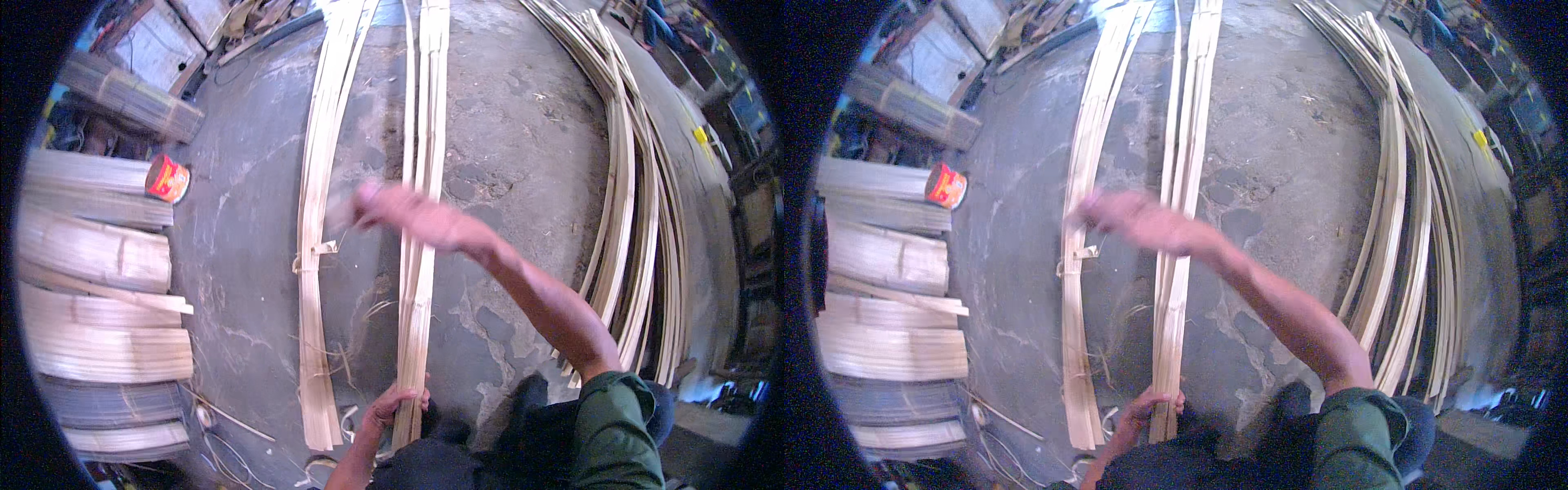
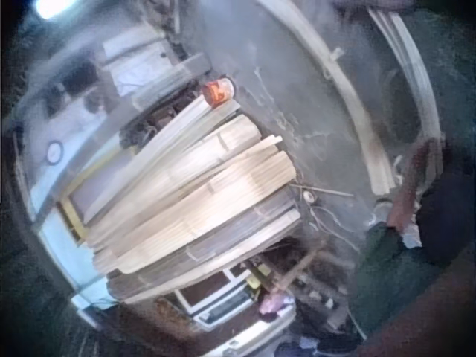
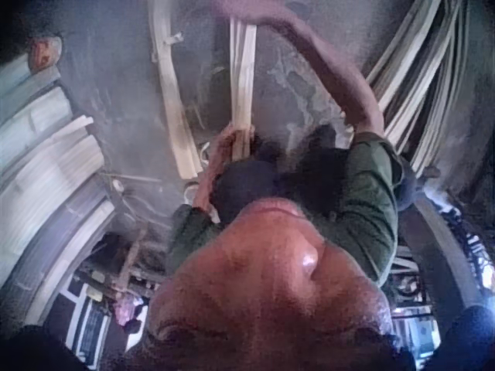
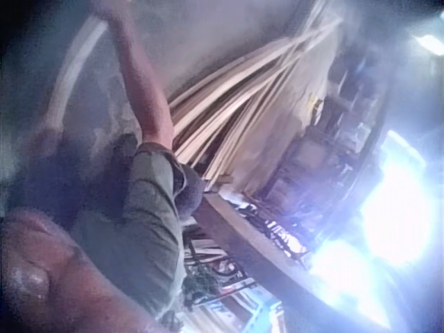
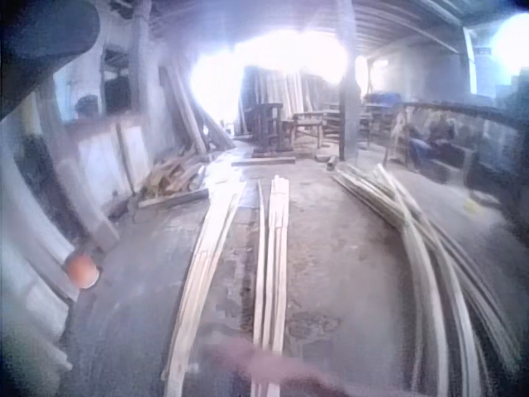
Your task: The person sits on the floor and sorts long, thin wooden strips by hand. They pick up individual strips, align them, and arrange them into neat piles on the concrete floor.
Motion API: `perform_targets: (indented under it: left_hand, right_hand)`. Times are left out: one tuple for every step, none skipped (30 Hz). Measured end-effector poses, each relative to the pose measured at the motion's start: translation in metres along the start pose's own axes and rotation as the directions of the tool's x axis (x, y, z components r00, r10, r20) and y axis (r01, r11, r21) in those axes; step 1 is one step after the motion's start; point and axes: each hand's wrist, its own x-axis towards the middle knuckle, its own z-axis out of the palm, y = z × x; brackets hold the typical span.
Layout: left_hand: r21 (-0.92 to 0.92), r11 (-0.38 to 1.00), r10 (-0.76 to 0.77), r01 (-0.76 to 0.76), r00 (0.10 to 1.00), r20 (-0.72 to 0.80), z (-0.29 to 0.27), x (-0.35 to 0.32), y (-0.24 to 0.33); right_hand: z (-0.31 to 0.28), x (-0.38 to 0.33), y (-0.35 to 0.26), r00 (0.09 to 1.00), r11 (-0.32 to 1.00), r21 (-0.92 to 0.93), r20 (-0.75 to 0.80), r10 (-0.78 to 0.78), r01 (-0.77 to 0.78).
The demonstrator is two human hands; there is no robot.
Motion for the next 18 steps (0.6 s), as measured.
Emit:
perform_targets:
  left_hand:
    - [-0.066,0.997,0.029,-0.029,1.0,0.0,0.006,-0.013,0.006]
    - [-0.15,0.989,0.023,-0.021,1.0,0.013,0.006,-0.024,0.008]
    - [-0.233,0.972,0.021,-0.015,0.999,0.024,0.002,-0.04,0.006]
    - [-0.316,0.949,0.031,-0.013,0.998,0.052,-0.001,-0.05,-0.001]
    - [-0.407,0.913,0.087,0.017,0.968,0.236,-0.013,-0.046,-0.012]
    - [-0.326,0.945,0.042,0.017,0.984,0.173,-0.001,-0.046,-0.009]
    - [-0.236,0.971,-0.011,0.037,0.994,0.112,0.018,-0.052,-0.002]
    - [-0.139,0.988,-0.059,0.065,0.997,0.05,0.029,-0.052,0.005]
    - [-0.086,0.993,-0.075,0.077,0.997,0.022,0.02,-0.054,-0.001]
    - [-0.05,0.997,-0.057,0.059,0.998,0.038,0.023,-0.054,0.003]
    - [-0.033,0.999,-0.02,0.02,1.0,0.016,0.027,-0.065,0.006]
    - [-0.008,1.0,0.006,-0.005,1.0,0.009,0.031,-0.074,0.006]
    - [0.008,1.0,-0.005,0.005,1.0,0.011,0.028,-0.079,0.006]
    - [0.021,1.0,-0.014,0.014,1.0,0.017,0.022,-0.083,0.003]
    - [0.034,0.999,-0.024,0.023,0.999,0.022,0.016,-0.088,0.0]
    - [-0.006,0.998,-0.065,0.065,0.998,-0.016,0.014,-0.084,-0.004]
    - [-0.048,0.994,-0.104,0.102,0.993,-0.058,0.013,-0.08,-0.008]
    - [-0.077,0.988,-0.142,0.135,0.985,-0.095,0.011,-0.074,-0.004]
  right_hand:
    - [0.011,0.002,-0.006,0.992,0.984,-0.153,0.092,-0.083,0.096]
    - [0.014,-0.002,-0.005,0.987,0.932,-0.325,0.045,-0.152,0.159]
    - [0.017,-0.006,0.001,0.973,0.85,-0.486,0.011,-0.229,0.206]
    - [0.008,-0.016,0.028,0.962,0.941,-0.338,-0.262,-0.079,-0.015]
    - [-0.005,-0.03,0.075,0.862,0.971,-0.13,-0.494,0.112,-0.2]
    - [-0.002,-0.051,0.124,0.737,0.925,0.094,-0.578,0.351,-0.367]
    - [0.008,-0.075,0.169,0.67,0.843,0.319,-0.512,0.538,-0.433]
    - [0.015,-0.099,0.212,0.571,0.708,0.522,-0.429,0.7,-0.476]
    - [0.03,-0.097,0.218,0.616,0.658,0.604,-0.323,0.718,-0.45]
    - [0.037,-0.1,0.221,0.645,0.597,0.676,-0.232,0.728,-0.431]
    - [0.068,-0.089,0.186,0.689,0.619,0.679,-0.227,0.688,-0.394]
    - [0.089,-0.083,0.153,0.723,0.644,0.682,-0.242,0.647,-0.348]
    - [0.094,-0.08,0.136,0.722,0.639,0.691,-0.246,0.647,-0.338]
    - [0.095,-0.078,0.125,0.72,0.638,0.696,-0.251,0.647,-0.331]
    - [0.097,-0.075,0.117,0.718,0.635,0.702,-0.256,0.648,-0.323]
    - [0.093,-0.079,0.12,0.688,0.602,0.726,-0.25,0.681,-0.332]
    - [0.096,-0.086,0.135,0.662,0.566,0.751,-0.237,0.711,-0.339]
    - [0.096,-0.09,0.152,0.64,0.538,0.775,-0.234,0.732,-0.332]
